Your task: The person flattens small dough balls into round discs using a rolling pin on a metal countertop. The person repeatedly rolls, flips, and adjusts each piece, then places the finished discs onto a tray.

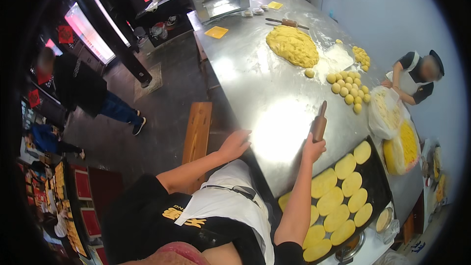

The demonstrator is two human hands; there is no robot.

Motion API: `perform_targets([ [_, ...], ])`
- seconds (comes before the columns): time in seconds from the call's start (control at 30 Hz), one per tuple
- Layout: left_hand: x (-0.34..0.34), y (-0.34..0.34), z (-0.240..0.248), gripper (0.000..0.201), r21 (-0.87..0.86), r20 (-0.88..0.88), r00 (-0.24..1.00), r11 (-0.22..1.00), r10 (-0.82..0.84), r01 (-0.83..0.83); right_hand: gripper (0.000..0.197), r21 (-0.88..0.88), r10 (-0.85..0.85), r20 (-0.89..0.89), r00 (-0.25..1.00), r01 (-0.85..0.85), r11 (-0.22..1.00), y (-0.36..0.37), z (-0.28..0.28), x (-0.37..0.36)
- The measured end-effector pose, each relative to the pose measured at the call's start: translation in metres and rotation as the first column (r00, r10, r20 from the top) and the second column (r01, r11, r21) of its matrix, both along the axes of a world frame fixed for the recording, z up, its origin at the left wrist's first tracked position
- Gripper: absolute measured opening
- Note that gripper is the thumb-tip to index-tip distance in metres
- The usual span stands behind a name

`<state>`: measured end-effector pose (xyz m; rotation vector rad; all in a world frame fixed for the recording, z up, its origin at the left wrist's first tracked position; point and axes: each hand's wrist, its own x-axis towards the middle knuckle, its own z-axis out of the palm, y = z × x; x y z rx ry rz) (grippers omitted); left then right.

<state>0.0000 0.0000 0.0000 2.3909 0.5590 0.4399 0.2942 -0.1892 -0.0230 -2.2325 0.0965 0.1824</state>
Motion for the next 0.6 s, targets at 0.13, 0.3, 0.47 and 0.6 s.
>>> perform_targets([
  [0.13,0.115,0.067,0.008,0.065,0.244,-0.054,0.995,0.965,-0.088,0.099,0.072,-0.039,0.019,0.150,0.989,-0.013,0.999,0.025,0.029,0.041],
  [0.3,0.202,0.164,-0.019,0.071,0.329,-0.099,0.978,0.921,-0.186,0.209,0.076,-0.272,0.051,0.255,0.966,0.021,0.962,0.052,0.045,0.003],
  [0.47,0.304,0.202,-0.013,0.078,0.242,-0.001,0.930,0.902,-0.368,0.357,0.080,-0.419,0.052,0.213,0.976,0.044,0.907,0.050,0.041,-0.020],
  [0.6,0.402,0.206,-0.008,0.076,0.143,0.160,0.910,0.921,-0.382,0.362,0.083,-0.416,-0.076,0.167,0.983,0.141,0.898,0.058,0.035,-0.043],
])
